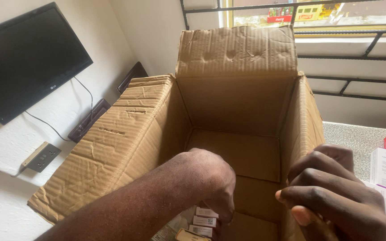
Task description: The person unpacks a cardboard box by repeatedly reaching in and removing small boxes and jars, placing them on a nearby table. The items include various medicine boxes and containers, which are set down one by one.
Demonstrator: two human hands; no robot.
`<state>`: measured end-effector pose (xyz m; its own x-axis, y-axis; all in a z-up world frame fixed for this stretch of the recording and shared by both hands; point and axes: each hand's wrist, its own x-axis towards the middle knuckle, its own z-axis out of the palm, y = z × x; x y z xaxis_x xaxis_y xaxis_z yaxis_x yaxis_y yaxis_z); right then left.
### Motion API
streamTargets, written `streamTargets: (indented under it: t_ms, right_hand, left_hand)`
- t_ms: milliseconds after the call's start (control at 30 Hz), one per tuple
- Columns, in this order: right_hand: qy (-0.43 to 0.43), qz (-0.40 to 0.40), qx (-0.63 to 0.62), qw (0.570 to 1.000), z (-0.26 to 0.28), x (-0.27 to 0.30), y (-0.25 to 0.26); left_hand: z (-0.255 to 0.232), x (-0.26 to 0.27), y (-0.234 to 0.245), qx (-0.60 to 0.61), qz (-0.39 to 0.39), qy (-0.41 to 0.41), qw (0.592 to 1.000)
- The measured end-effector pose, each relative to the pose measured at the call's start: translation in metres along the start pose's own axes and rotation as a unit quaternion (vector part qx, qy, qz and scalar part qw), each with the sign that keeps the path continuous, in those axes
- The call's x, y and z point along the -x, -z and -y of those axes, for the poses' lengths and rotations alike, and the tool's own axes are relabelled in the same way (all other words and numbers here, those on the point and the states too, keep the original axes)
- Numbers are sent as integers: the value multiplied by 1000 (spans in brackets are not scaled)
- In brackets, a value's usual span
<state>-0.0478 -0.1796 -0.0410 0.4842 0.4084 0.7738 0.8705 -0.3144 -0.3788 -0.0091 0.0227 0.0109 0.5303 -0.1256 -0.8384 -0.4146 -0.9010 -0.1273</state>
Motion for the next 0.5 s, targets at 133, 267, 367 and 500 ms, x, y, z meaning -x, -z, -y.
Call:
streamTargets:
  t_ms: [133, 267, 367, 500]
  right_hand:
    - [-2, -21, -15, 1000, 5, -1, -1]
    - [16, -32, -22, 999, 7, -5, -2]
    - [43, -32, -27, 998, 5, -8, -1]
    - [43, -27, -37, 998, 6, -9, 1]
  left_hand:
    - [-2, -1, -2, 4, 4, 3, 1000]
    - [-2, -2, -4, 11, 8, 7, 1000]
    - [-4, -4, -2, 8, 11, 5, 1000]
    - [-4, 1, 2, 21, 7, 5, 1000]
